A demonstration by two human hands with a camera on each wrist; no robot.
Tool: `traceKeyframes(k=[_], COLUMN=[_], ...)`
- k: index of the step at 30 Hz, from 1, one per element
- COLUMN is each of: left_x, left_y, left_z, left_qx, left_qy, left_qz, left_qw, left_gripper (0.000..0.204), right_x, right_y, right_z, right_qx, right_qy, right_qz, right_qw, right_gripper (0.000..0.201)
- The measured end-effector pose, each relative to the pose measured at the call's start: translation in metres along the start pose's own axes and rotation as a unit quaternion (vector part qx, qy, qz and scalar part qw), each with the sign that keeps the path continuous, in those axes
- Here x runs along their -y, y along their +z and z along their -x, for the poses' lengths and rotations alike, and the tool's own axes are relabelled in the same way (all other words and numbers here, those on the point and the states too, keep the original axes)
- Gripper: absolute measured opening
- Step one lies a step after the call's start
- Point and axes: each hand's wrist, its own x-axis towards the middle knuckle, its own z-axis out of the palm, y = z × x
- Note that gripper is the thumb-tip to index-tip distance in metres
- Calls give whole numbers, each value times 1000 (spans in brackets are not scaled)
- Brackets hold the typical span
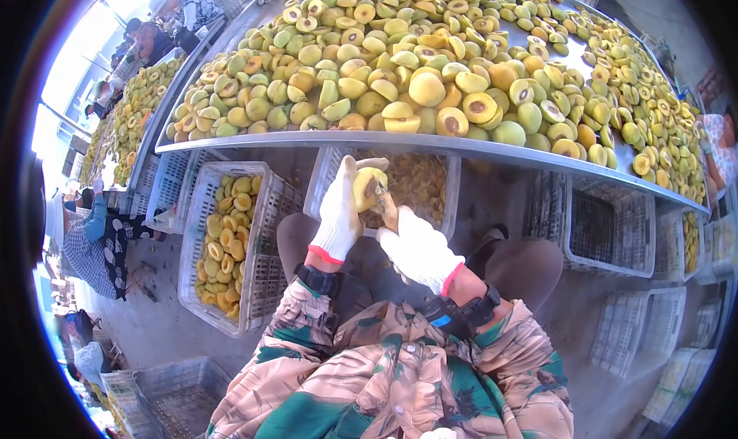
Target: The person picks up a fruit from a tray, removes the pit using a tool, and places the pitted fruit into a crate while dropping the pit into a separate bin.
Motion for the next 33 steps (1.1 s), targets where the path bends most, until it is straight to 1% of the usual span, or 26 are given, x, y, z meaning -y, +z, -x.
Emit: traceKeyframes(k=[1, 3, 4, 6, 7, 10, 12, 13, 15, 16, 17, 18, 20, 21, 22, 23, 24, 26, 27, 29, 30, 32, 33], left_x=[-2, 0, 0, -8, -11, -6, 1, 4, 8, 7, 5, 2, 0, 0, 1, 2, 2, 2, 2, 3, 4, 2, -4], left_y=[0, -2, -3, -6, -6, -1, 12, 16, 14, 14, 16, 18, 22, 23, 24, 26, 26, 26, 26, 24, 19, 6, -3], left_z=[-1, -6, -9, -18, -20, -22, -14, -10, -12, -12, -14, -15, -17, -17, -16, -16, -15, -13, -14, -17, -20, -25, -25], left_qx=[2, 20, 28, 83, 109, 89, -6, -56, -78, -91, -110, -106, -96, -94, -92, -89, -73, -44, -26, 7, -8, -39, -148], left_qy=[-11, -39, -53, -158, -211, -143, -84, -55, -90, -108, -131, -149, -183, -172, -160, -149, -139, -118, -150, -209, -214, -224, -149], left_qz=[-25, -31, -35, 1, 19, 8, 21, 28, 55, 69, 36, 33, 27, 26, 25, 23, 35, 59, 82, 127, 143, 179, 86], left_qw=[1000, 999, 998, 984, 971, 986, 996, 997, 991, 988, 985, 983, 978, 980, 983, 985, 987, 990, 985, 970, 966, 957, 974], left_gripper=[56, 57, 58, 59, 60, 63, 63, 63, 64, 65, 66, 66, 67, 67, 67, 67, 66, 65, 64, 61, 59, 57, 55], right_x=[0, 3, 4, 5, 2, -8, -9, -9, -9, -10, -10, -9, -7, -6, -8, -12, -16, -24, -27, -29, -30, -35, -39], right_y=[1, 1, -1, -2, -2, -3, -1, -2, 0, -1, -5, -7, -6, -7, -10, -14, -17, -20, -22, -22, -23, -28, -32], right_z=[1, 4, 6, 10, 9, 6, 6, 6, 8, 10, 11, 12, 15, 15, 15, 14, 13, 10, 8, 5, 3, 1, -1], right_qx=[-2, -7, 3, 25, 38, 65, 69, 80, 106, 106, 104, 102, 89, 80, 137, 192, 244, 284, 304, 311, 315, 321, 324], right_qy=[0, -1, 9, 28, 36, 53, 54, 53, 55, 54, 51, 47, 49, 49, 63, 76, 88, 80, 76, 74, 74, 34, 15], right_qz=[6, 21, 7, -21, -66, -192, -263, -268, -282, -242, -200, -159, -143, -136, -248, -356, -459, -500, -519, -521, -523, -530, -533], right_qw=[1000, 1000, 1000, 999, 996, 978, 961, 959, 952, 963, 973, 981, 984, 986, 957, 911, 850, 814, 795, 791, 789, 784, 781], right_gripper=[28, 28, 28, 27, 26, 22, 21, 21, 21, 20, 19, 19, 16, 15, 14, 13, 13, 11, 11, 10, 10, 9, 9])
